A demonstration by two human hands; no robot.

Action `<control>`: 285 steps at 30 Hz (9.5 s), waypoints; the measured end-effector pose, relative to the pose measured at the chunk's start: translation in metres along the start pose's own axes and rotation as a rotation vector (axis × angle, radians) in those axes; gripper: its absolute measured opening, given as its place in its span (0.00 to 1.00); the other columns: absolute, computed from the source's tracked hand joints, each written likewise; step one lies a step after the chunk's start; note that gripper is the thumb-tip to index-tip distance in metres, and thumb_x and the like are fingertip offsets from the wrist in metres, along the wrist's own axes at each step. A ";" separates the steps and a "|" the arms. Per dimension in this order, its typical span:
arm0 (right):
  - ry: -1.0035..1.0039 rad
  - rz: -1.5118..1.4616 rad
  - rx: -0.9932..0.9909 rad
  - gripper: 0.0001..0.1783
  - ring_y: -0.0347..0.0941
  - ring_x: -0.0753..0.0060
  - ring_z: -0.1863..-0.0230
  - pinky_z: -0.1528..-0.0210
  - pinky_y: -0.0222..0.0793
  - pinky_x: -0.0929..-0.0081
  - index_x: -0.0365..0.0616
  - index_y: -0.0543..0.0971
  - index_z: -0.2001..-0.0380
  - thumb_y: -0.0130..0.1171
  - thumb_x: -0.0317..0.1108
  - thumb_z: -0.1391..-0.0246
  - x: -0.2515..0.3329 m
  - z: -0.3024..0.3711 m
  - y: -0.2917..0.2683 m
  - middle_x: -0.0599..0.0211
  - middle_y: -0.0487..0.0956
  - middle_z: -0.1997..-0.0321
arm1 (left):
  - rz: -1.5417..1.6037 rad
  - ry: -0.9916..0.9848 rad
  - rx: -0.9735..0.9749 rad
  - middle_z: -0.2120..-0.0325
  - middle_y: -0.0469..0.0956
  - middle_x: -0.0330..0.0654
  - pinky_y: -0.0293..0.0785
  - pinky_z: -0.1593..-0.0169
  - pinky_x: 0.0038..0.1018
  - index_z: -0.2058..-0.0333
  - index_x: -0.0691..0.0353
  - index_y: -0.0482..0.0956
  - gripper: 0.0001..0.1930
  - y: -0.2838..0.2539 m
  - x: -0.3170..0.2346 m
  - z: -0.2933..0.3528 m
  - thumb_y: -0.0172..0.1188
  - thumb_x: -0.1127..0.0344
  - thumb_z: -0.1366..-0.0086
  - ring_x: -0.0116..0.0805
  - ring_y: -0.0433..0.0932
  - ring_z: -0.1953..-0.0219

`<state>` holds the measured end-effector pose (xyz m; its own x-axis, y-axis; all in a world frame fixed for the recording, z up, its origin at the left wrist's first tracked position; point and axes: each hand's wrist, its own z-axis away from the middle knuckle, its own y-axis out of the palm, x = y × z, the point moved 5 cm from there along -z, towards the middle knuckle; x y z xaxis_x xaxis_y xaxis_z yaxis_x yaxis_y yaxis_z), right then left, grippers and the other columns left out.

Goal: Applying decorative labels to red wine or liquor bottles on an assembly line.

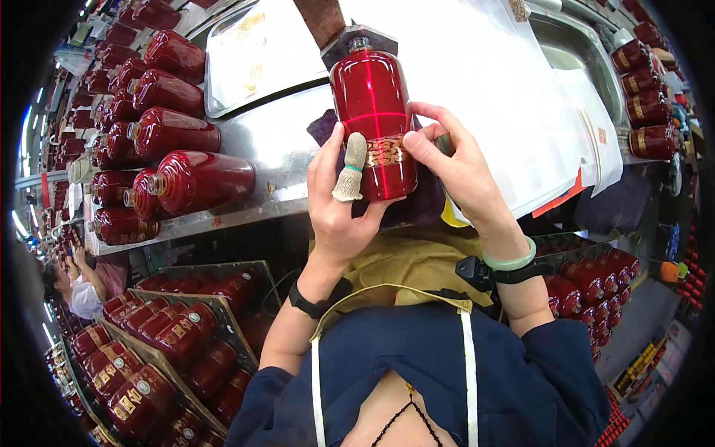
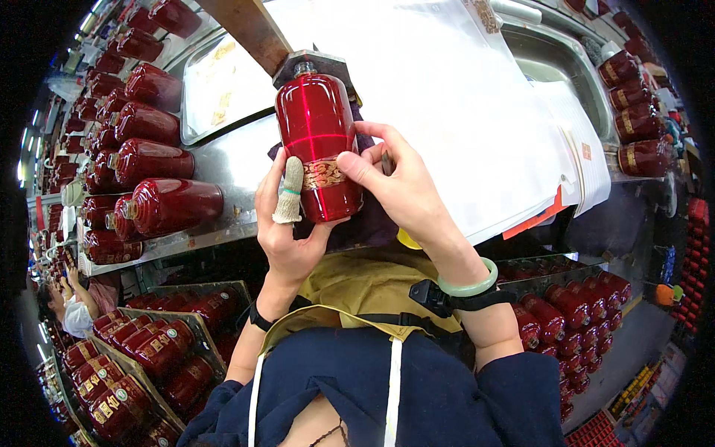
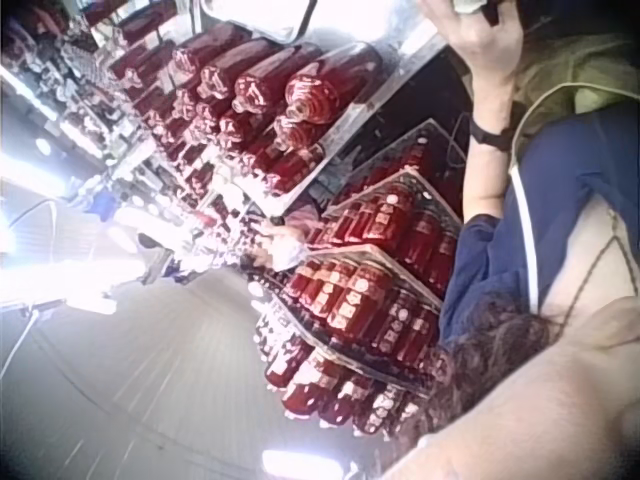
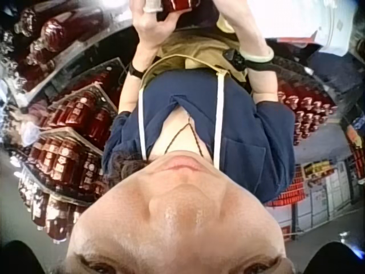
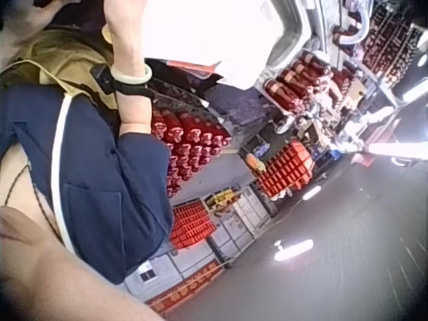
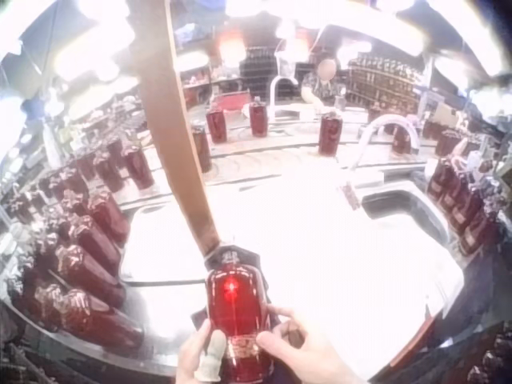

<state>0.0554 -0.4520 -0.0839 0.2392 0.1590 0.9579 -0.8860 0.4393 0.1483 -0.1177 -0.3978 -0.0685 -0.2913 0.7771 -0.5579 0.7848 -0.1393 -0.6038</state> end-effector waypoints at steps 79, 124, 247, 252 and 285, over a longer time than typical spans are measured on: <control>-0.014 0.115 0.124 0.37 0.59 0.87 0.62 0.54 0.60 0.88 0.41 0.72 0.37 0.75 0.31 0.49 -0.009 -0.001 -0.014 0.83 0.64 0.64 | 0.842 -0.552 0.144 0.33 0.66 0.56 0.60 0.29 0.36 0.28 0.73 0.52 0.38 0.011 0.026 -0.007 0.60 0.60 0.26 0.40 0.66 0.32; -0.081 0.029 -0.107 0.26 0.58 0.91 0.72 0.71 0.55 0.88 0.37 0.76 0.44 0.71 0.38 0.40 -0.015 0.001 -0.006 0.85 0.65 0.74 | 0.873 -0.698 -0.034 0.44 0.75 0.50 0.75 0.40 0.31 0.30 0.71 0.57 0.34 0.022 0.009 -0.023 0.63 0.68 0.29 0.33 0.77 0.43; -0.025 -0.020 -0.015 0.35 0.61 0.89 0.68 0.64 0.60 0.86 0.29 0.72 0.38 0.73 0.39 0.42 -0.012 0.000 -0.002 0.84 0.67 0.71 | 0.906 -0.759 -0.226 0.50 0.72 0.43 0.75 0.48 0.21 0.36 0.70 0.62 0.25 0.001 0.014 -0.009 0.58 0.80 0.29 0.24 0.75 0.54; -0.035 -0.096 -0.062 0.29 0.67 0.84 0.57 0.52 0.64 0.86 0.33 0.67 0.34 0.62 0.33 0.33 -0.002 0.012 -0.015 0.74 0.72 0.59 | 0.541 -0.622 -0.203 0.36 0.67 0.54 0.74 0.41 0.30 0.34 0.69 0.66 0.28 -0.008 0.020 0.001 0.62 0.73 0.30 0.36 0.75 0.45; -0.564 0.383 -0.316 0.12 0.73 0.86 0.60 0.60 0.71 0.85 0.37 0.80 0.49 0.61 0.28 0.33 0.078 0.028 -0.032 0.72 0.81 0.61 | 0.174 -0.206 0.099 0.34 0.67 0.60 0.72 0.38 0.42 0.36 0.76 0.67 0.46 -0.001 0.014 0.010 0.79 0.67 0.51 0.56 0.73 0.39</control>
<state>0.0910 -0.4782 -0.0075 -0.3779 -0.0879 0.9216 -0.6898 0.6908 -0.2170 -0.1279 -0.3929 -0.0806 -0.2693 0.5969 -0.7558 0.7788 -0.3267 -0.5355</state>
